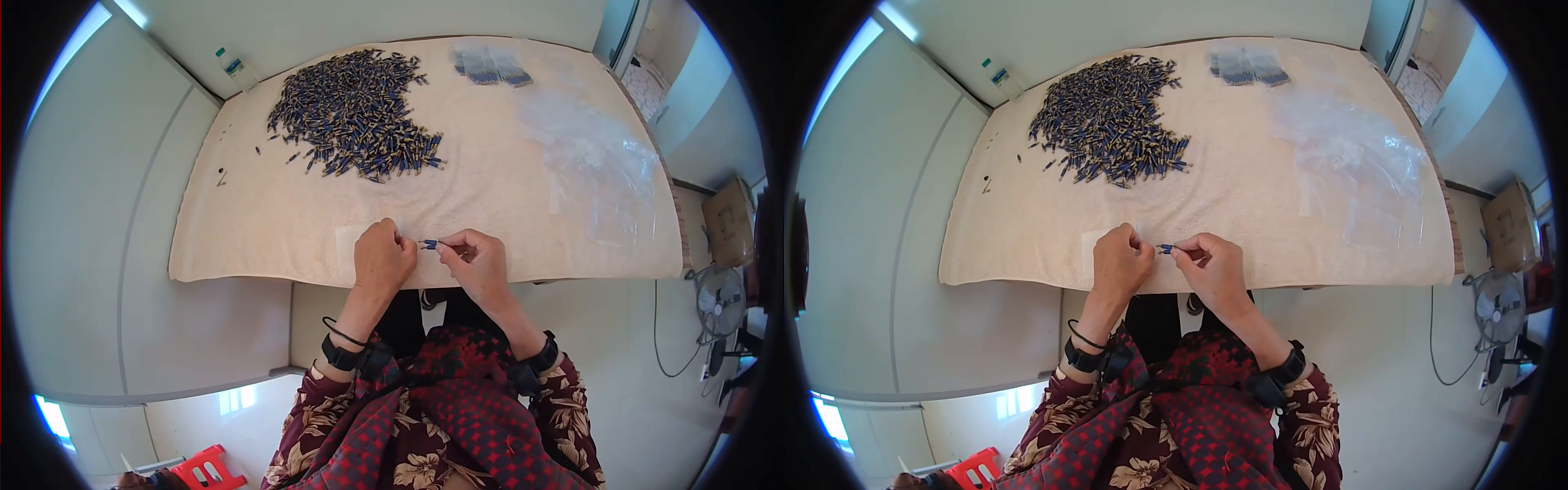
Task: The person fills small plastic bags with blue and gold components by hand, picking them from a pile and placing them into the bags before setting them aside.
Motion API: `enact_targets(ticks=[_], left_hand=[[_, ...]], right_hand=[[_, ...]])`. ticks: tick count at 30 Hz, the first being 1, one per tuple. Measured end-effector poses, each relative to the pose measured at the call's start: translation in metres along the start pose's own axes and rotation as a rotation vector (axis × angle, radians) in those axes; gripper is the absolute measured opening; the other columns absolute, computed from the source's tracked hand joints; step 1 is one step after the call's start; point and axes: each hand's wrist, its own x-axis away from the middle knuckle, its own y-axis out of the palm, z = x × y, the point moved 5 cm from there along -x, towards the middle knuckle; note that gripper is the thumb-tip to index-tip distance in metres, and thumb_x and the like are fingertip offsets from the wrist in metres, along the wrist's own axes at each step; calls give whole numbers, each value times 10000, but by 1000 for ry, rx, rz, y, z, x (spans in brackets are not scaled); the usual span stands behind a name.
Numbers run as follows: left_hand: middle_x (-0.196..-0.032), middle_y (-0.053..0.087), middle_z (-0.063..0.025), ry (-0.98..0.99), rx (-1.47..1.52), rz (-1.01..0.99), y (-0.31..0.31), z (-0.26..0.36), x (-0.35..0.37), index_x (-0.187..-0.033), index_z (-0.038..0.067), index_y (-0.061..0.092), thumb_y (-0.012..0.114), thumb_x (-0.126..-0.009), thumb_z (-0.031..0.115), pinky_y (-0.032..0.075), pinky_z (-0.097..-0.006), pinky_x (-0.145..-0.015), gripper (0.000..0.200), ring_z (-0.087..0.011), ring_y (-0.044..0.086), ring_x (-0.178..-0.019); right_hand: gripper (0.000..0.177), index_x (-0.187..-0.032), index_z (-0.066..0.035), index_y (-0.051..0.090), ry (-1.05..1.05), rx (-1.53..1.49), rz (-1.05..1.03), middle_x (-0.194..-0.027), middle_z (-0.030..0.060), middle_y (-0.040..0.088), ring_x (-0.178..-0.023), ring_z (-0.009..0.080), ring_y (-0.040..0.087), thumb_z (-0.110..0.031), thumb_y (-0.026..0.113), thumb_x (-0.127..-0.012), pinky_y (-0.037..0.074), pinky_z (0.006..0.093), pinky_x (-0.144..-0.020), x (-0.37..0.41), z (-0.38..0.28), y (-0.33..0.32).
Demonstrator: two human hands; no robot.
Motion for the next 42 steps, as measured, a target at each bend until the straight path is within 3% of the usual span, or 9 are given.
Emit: enact_targets(ticks=[5,9,25,29,32,42], left_hand=[[-548,572,-104,-73,260,-83,-10,-6,-1,-695,-16,558,593,-755,70,443,-315,-484,110,-178,573,-501],[-556,572,-47,-199,493,-202,-3,-19,1,-691,-15,564,588,-786,67,418,-274,-471,127,-98,539,-505],[-615,541,32,-217,660,-289,4,-20,3,-705,-2,581,593,-820,70,356,-203,-513,136,-23,453,-574],[-628,542,43,-264,773,-316,6,-27,5,-710,9,585,598,-829,74,355,-198,-522,136,-17,448,-580],[-632,541,46,-284,800,-310,8,-32,7,-716,13,588,601,-834,81,352,-194,-527,137,-14,446,-585],[-652,562,39,-212,761,-326,3,-39,11,-795,6,604,614,-850,94,386,-184,-557,104,-18,490,-610]], right_hand=[[61,-835,33,661,6,-37,-4,-721,72,673,-629,77,622,-17,680,-806,486,211,-558,-7,4,14],[85,-866,29,652,-41,7,-32,-707,45,655,-596,55,602,-47,675,-837,467,185,-480,-7,5,20],[70,-814,12,699,-137,238,-67,-716,17,617,-624,56,566,-25,732,-765,441,211,-543,-8,5,28],[86,-816,-1,704,-127,292,-103,-711,32,580,-608,87,552,-52,744,-758,433,238,-536,-10,7,30],[118,-774,-46,701,-156,422,-159,-733,86,583,-668,240,603,-148,749,-737,472,336,-596,-9,1,33],[93,-823,-81,713,-339,609,-197,-745,71,579,-686,263,601,-134,715,-747,477,362,-600,0,-8,36]])
